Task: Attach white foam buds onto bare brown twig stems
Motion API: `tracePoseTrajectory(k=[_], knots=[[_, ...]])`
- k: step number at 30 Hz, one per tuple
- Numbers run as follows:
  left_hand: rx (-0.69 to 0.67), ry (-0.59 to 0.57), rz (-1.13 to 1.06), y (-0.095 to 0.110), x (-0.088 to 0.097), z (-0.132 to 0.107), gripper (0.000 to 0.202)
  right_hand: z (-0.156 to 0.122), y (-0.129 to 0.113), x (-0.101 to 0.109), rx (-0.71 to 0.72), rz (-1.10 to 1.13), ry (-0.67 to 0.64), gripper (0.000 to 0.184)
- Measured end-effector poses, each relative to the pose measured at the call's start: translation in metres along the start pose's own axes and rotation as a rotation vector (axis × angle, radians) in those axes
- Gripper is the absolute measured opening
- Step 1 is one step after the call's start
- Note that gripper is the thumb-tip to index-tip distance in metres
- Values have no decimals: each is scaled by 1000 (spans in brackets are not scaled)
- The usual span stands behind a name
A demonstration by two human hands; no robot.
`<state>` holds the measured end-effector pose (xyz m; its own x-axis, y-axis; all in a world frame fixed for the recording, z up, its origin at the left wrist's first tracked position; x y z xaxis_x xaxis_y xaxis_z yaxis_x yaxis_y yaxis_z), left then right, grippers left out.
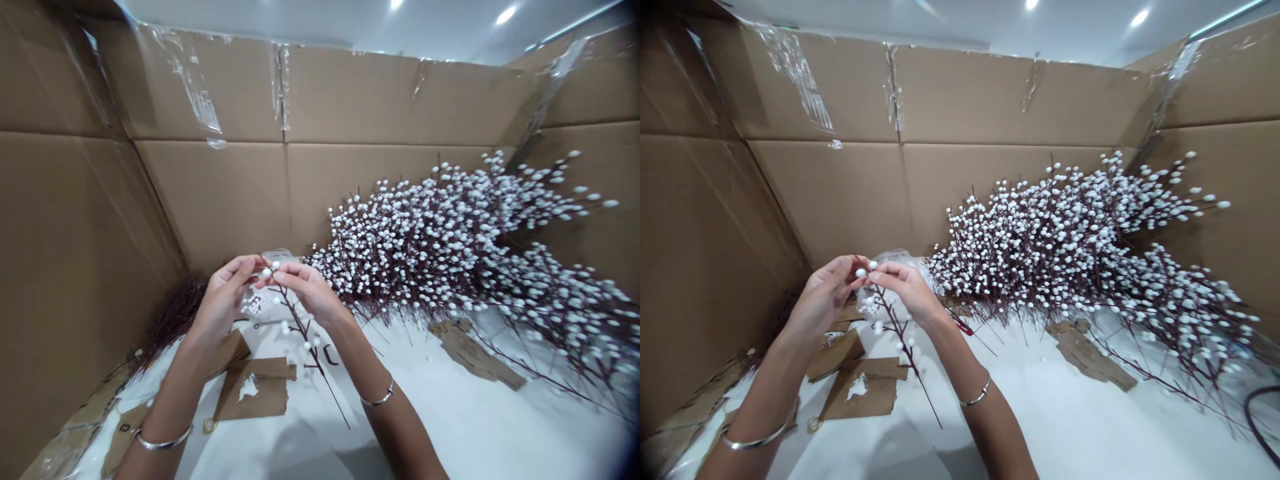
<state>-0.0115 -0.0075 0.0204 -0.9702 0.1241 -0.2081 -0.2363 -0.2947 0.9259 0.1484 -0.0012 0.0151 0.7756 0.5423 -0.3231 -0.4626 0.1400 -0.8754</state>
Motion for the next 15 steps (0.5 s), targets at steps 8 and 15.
tracePoseTrajectory(k=[8, 15], knots=[[-38, 147, 56, 16, 33, 5, 20, -74, -86, 110, 278, -671, 569, 18], [-34, 218, 113, 21, 38, 1, 16, -159, -227, 248, 425, -1264, 1277, 25]])
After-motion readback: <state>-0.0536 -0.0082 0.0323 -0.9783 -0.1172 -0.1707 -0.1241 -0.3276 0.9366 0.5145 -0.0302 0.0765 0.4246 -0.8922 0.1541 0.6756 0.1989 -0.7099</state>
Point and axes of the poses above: each hand's wrist, its own z-axis towards the middle knuckle, its own x-axis out of the back of the hand, y = z × x, the point moved 1 cm from there along z, towards the middle knuckle, and after that the axes turned 4 degrees about z, right-handed, at the moved point
